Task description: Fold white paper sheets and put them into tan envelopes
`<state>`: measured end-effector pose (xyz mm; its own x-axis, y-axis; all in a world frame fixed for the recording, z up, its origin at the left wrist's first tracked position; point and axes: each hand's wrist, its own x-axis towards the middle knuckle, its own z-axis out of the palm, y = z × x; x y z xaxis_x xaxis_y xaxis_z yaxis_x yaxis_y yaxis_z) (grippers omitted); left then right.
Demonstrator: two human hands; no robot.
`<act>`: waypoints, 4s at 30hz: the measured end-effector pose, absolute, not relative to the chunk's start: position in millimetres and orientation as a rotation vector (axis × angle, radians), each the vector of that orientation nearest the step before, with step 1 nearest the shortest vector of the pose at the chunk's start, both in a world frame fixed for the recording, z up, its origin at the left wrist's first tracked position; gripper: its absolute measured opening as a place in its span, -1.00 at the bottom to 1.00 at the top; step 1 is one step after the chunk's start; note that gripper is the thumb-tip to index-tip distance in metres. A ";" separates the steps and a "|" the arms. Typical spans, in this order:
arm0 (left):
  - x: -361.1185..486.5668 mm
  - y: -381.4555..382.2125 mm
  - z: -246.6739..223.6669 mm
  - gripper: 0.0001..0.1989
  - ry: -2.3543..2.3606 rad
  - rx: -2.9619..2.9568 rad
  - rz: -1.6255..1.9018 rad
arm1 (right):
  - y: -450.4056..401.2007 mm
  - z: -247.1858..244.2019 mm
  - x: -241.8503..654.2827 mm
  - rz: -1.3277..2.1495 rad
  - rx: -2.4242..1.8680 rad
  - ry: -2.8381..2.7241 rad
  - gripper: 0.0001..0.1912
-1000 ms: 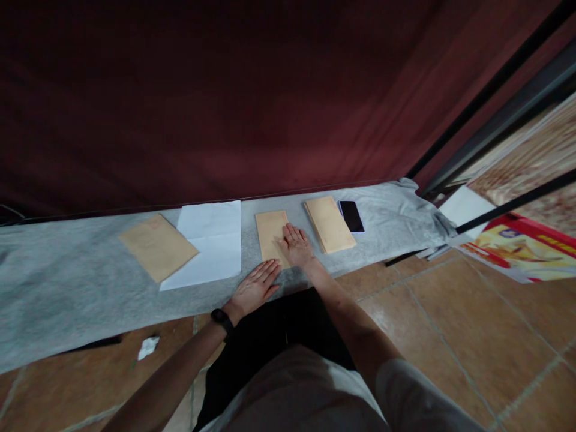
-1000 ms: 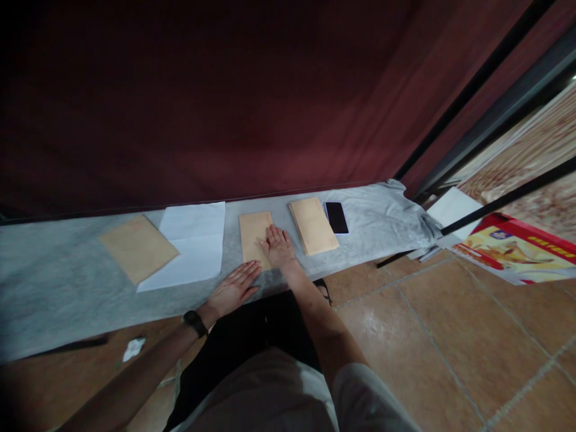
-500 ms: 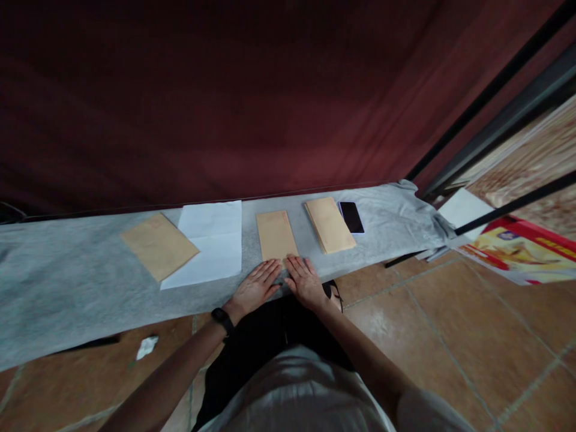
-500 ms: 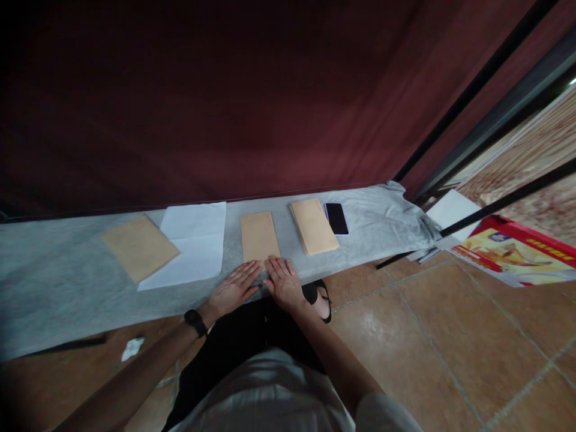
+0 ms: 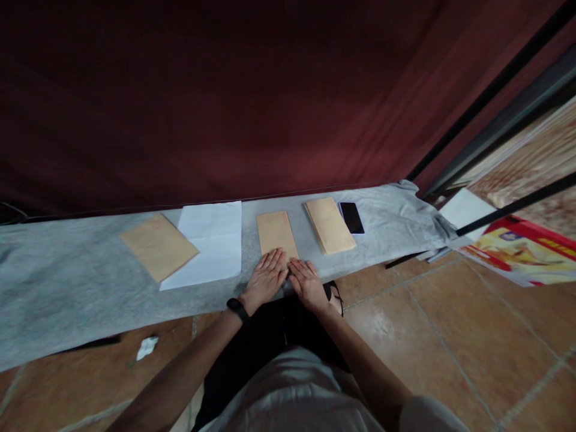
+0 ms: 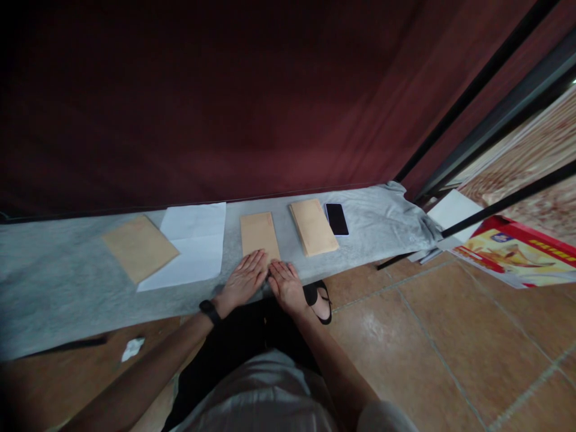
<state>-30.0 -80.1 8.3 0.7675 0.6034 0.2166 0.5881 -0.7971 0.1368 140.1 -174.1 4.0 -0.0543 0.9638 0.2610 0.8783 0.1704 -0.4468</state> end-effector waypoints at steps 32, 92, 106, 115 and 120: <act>42.3 6.8 16.8 -0.42 1.273 2.732 0.177 | -171.8 1.1 140.2 0.284 -1.694 -1.863 -0.56; -89.2 -123.7 7.3 -0.38 1.167 2.840 0.311 | -193.2 7.2 136.0 0.155 -1.819 -1.882 -0.51; -76.5 -125.2 3.7 -0.48 1.261 2.790 0.449 | -159.8 4.5 130.8 0.019 -1.996 -1.573 -0.64; -74.8 -123.0 -0.2 -0.52 1.277 2.750 0.509 | -134.0 -2.9 131.1 0.276 -1.855 -1.265 -0.81; -76.3 -122.8 -6.3 -0.50 1.264 2.758 0.552 | -126.4 -12.0 129.1 0.595 -1.715 -1.003 -0.80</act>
<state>-76.3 -122.8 -6.3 0.6002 0.7430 0.2961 0.7224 -0.6625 0.1980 129.1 -126.4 -12.0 0.5311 0.8443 0.0717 0.3413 -0.1357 -0.9301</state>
